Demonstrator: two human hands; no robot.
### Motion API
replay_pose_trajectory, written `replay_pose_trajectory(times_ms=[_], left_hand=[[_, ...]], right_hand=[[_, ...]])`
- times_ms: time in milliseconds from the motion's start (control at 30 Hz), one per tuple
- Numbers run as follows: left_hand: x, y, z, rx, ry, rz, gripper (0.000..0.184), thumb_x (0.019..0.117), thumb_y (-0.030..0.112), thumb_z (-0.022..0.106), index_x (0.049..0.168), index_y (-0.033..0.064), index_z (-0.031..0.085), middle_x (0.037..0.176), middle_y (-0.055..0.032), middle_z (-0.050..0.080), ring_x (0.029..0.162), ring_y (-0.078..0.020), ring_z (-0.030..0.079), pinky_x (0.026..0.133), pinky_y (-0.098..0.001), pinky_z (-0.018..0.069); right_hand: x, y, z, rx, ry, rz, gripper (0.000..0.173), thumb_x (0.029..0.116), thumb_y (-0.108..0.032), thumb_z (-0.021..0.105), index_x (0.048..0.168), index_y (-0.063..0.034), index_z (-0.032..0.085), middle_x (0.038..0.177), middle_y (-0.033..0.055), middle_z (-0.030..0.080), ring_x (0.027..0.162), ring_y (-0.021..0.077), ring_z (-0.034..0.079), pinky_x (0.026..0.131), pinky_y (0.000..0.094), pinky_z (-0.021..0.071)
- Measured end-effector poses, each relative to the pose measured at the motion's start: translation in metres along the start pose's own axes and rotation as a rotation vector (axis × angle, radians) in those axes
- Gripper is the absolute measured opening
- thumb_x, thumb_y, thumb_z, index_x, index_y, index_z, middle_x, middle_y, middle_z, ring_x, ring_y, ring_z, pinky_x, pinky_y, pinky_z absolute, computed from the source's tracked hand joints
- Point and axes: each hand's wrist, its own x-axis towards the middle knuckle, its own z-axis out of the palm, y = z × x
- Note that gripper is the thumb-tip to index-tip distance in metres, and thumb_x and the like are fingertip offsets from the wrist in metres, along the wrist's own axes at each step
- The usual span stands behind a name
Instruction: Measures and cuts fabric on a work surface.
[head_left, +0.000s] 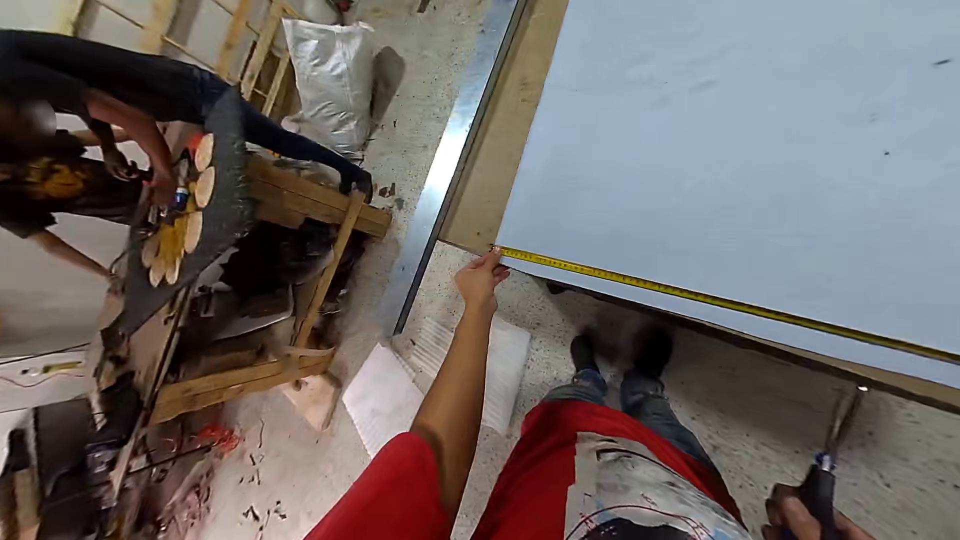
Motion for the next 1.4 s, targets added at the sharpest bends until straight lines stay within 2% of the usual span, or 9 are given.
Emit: replay_pose_trajectory(times_ms=[67, 200, 300, 467, 567, 733, 900, 1000, 1400], left_hand=[[0.002, 0.002, -0.006, 0.011, -0.023, -0.010, 0.037, 0.0901, 0.023, 0.081, 0.111, -0.0051, 0.070, 0.093, -0.0156, 0.076, 0.075, -0.0224, 0.075, 0.072, -0.0384, 0.0653], [-0.004, 0.000, -0.006, 0.065, -0.060, 0.000, 0.039, 0.0903, 0.028, 0.081, 0.113, -0.0024, 0.069, 0.090, -0.0109, 0.076, 0.074, -0.0193, 0.075, 0.072, -0.0359, 0.0649], [-0.005, 0.006, -0.006, 0.087, -0.051, 0.024, 0.042, 0.0896, 0.028, 0.081, 0.115, -0.0014, 0.067, 0.093, -0.0095, 0.076, 0.077, -0.0187, 0.075, 0.074, -0.0359, 0.0653], [-0.016, 0.018, -0.003, 0.078, -0.003, 0.062, 0.040, 0.0877, 0.027, 0.083, 0.113, 0.0002, 0.067, 0.089, -0.0078, 0.076, 0.074, -0.0180, 0.075, 0.071, -0.0350, 0.0657], [-0.018, 0.024, -0.004, 0.090, 0.014, 0.092, 0.037, 0.0875, 0.027, 0.083, 0.110, 0.0019, 0.069, 0.087, -0.0058, 0.075, 0.071, -0.0163, 0.075, 0.070, -0.0345, 0.0656], [-0.024, 0.033, -0.003, 0.111, 0.025, 0.087, 0.037, 0.0881, 0.025, 0.082, 0.112, 0.0027, 0.067, 0.086, -0.0047, 0.075, 0.071, -0.0151, 0.074, 0.068, -0.0327, 0.0654], [-0.023, 0.030, -0.002, 0.125, 0.024, 0.097, 0.036, 0.0893, 0.025, 0.081, 0.112, 0.0022, 0.065, 0.090, -0.0054, 0.074, 0.073, -0.0161, 0.074, 0.070, -0.0342, 0.0653], [-0.018, 0.023, -0.001, 0.124, 0.030, 0.077, 0.039, 0.0887, 0.024, 0.082, 0.115, 0.0006, 0.064, 0.091, -0.0075, 0.074, 0.073, -0.0177, 0.075, 0.069, -0.0345, 0.0654], [-0.007, 0.010, 0.000, 0.126, 0.028, 0.028, 0.046, 0.0872, 0.026, 0.083, 0.119, 0.0004, 0.063, 0.094, -0.0079, 0.075, 0.076, -0.0172, 0.075, 0.071, -0.0337, 0.0655]], right_hand=[[0.000, -0.001, 0.006, 0.001, -0.053, 0.000, 0.036, 0.1023, -0.039, 0.060, 0.108, -0.0039, 0.064, 0.083, 0.0006, 0.068, 0.071, 0.0153, 0.068, 0.068, 0.0387, 0.0611], [0.003, -0.005, 0.019, 0.137, -0.043, 0.015, 0.055, 0.0957, -0.059, 0.062, 0.100, -0.0048, 0.069, 0.078, 0.0061, 0.066, 0.065, 0.0184, 0.064, 0.059, 0.0356, 0.0571], [0.016, -0.004, 0.019, 0.242, -0.126, 0.011, 0.062, 0.0916, -0.067, 0.062, 0.096, -0.0062, 0.068, 0.078, 0.0057, 0.064, 0.066, 0.0171, 0.061, 0.061, 0.0344, 0.0546], [0.034, -0.008, 0.021, 0.297, -0.198, 0.006, 0.058, 0.0928, -0.065, 0.063, 0.091, -0.0068, 0.068, 0.081, 0.0051, 0.064, 0.070, 0.0142, 0.060, 0.066, 0.0303, 0.0528], [0.042, -0.007, 0.024, 0.336, -0.202, 0.002, 0.057, 0.0944, -0.063, 0.061, 0.090, -0.0069, 0.067, 0.084, 0.0053, 0.064, 0.072, 0.0139, 0.060, 0.067, 0.0297, 0.0525], [0.047, -0.002, 0.026, 0.414, -0.172, 0.015, 0.053, 0.0959, -0.058, 0.062, 0.091, -0.0061, 0.066, 0.085, 0.0060, 0.063, 0.072, 0.0139, 0.059, 0.067, 0.0302, 0.0525], [0.053, 0.004, 0.027, 0.394, -0.079, -0.021, 0.044, 0.1004, -0.047, 0.061, 0.090, -0.0040, 0.065, 0.075, 0.0038, 0.059, 0.065, 0.0122, 0.055, 0.063, 0.0285, 0.0496], [0.057, 0.010, 0.025, 0.375, -0.023, -0.018, 0.039, 0.1003, -0.041, 0.063, 0.090, -0.0035, 0.064, 0.072, 0.0033, 0.056, 0.062, 0.0119, 0.053, 0.061, 0.0280, 0.0488], [0.054, 0.019, 0.022, 0.303, 0.054, -0.015, 0.037, 0.0986, -0.041, 0.067, 0.091, -0.0042, 0.064, 0.067, 0.0032, 0.052, 0.058, 0.0127, 0.049, 0.057, 0.0282, 0.0438]])
